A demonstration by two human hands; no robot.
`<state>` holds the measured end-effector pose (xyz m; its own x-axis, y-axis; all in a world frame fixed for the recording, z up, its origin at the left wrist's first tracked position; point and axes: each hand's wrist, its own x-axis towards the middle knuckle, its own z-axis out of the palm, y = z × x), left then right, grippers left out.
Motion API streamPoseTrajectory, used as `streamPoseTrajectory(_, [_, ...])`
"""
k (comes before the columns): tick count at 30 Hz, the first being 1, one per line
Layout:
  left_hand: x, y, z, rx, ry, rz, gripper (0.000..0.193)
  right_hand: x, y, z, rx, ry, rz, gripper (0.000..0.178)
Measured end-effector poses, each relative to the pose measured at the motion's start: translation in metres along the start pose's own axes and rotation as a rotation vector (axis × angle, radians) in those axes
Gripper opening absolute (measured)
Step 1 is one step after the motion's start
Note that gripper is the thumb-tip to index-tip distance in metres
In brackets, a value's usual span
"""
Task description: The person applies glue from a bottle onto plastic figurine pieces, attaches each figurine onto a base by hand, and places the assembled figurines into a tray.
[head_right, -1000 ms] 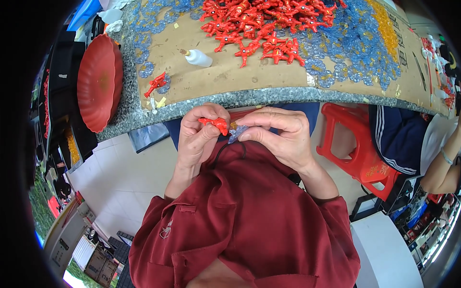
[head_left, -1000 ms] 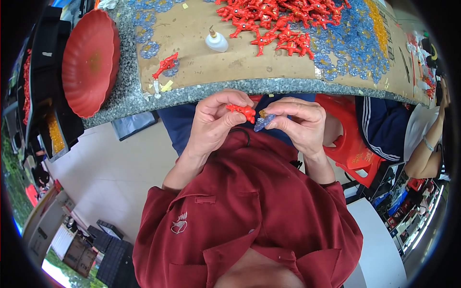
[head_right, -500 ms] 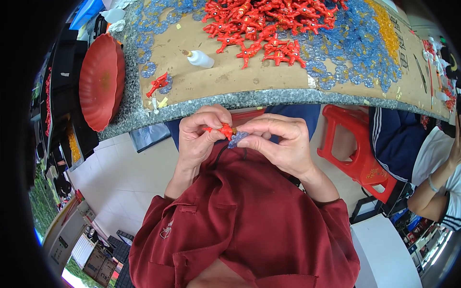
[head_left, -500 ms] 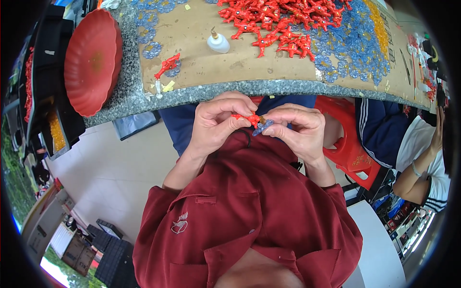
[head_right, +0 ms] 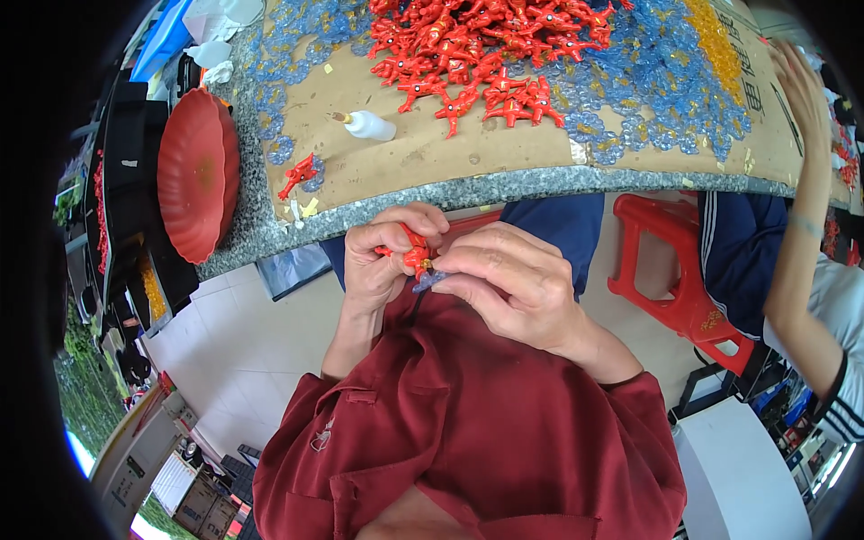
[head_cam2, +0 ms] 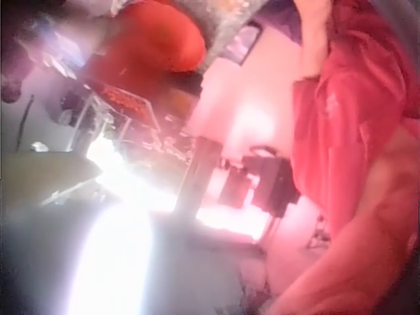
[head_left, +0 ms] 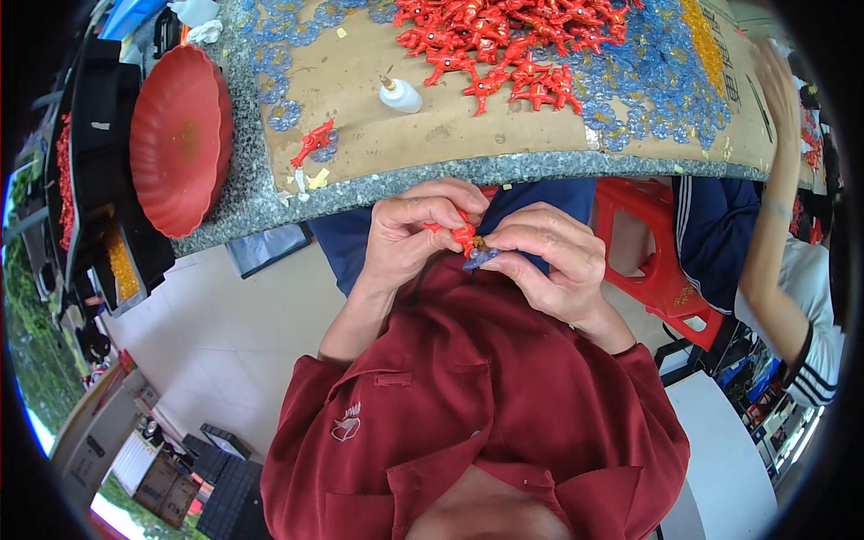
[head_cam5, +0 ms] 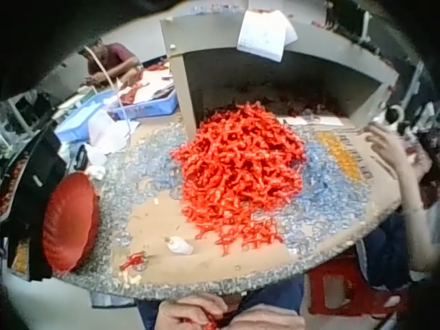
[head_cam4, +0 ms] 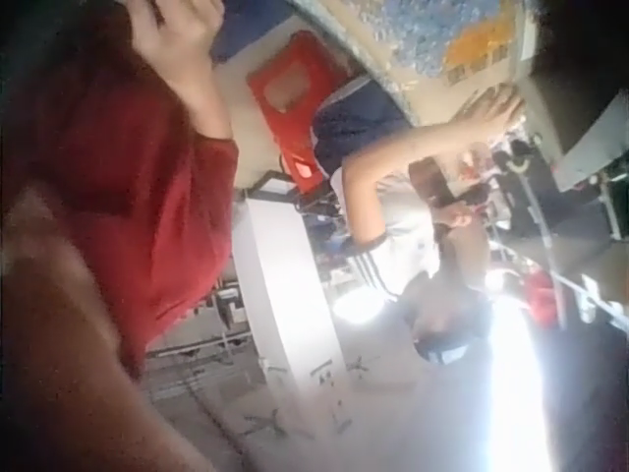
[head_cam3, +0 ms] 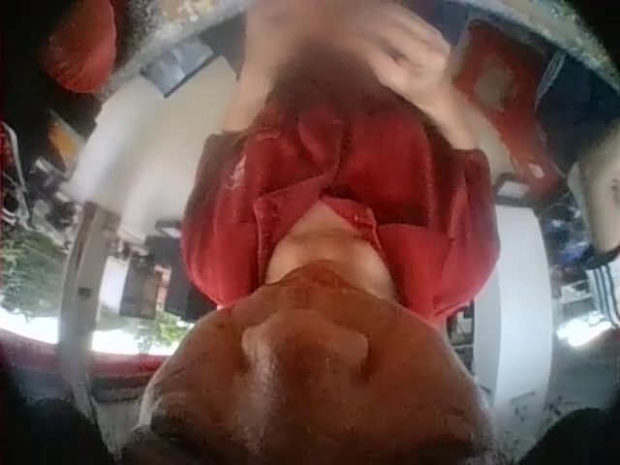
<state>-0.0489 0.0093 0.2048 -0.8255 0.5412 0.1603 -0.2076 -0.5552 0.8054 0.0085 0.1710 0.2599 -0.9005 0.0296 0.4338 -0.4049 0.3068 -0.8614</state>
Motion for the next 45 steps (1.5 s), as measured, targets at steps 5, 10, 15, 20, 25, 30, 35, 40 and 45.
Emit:
streamPoseTrajectory(5, [0.004, 0.003, -0.004, 0.093, -0.112, 0.038, 0.013, -0.003, 0.003, 0.001, -0.021, -0.009, -0.068, 0.025])
streamPoseTrajectory(10, [0.009, 0.014, -0.005, 0.263, -0.162, 0.038, 0.011, -0.004, 0.008, -0.002, 0.003, -0.054, -0.096, 0.026])
streamPoseTrajectory(15, [0.012, 0.021, 0.0, 0.452, -0.179, 0.053, 0.012, -0.007, 0.015, -0.003, 0.045, -0.051, -0.071, 0.024])
streamPoseTrajectory(20, [0.014, 0.028, -0.001, 0.52, -0.164, 0.049, 0.009, -0.003, 0.021, 0.0, 0.096, -0.055, -0.045, 0.021])
streamPoseTrajectory(25, [0.011, 0.039, -0.004, 0.526, -0.113, 0.045, 0.011, 0.004, 0.021, 0.005, 0.17, -0.084, -0.025, 0.022])
streamPoseTrajectory(30, [0.011, 0.083, -0.012, 0.606, -0.102, 0.111, 0.02, 0.016, 0.014, 0.007, 0.138, -0.113, 0.089, 0.033])
streamPoseTrajectory(35, [0.017, 0.179, -0.051, 1.467, 0.568, 0.233, 0.023, 0.022, 0.025, 0.002, 0.027, 0.014, 0.141, 0.03])
streamPoseTrajectory(40, [0.06, 0.202, -0.165, 1.927, 0.503, 0.153, 0.028, 0.038, 0.023, 0.013, -0.061, 0.036, 0.172, 0.025])
streamPoseTrajectory(45, [0.075, 0.203, -0.182, 2.077, 0.431, 0.144, 0.031, 0.048, 0.023, 0.021, -0.116, 0.003, 0.145, 0.025])
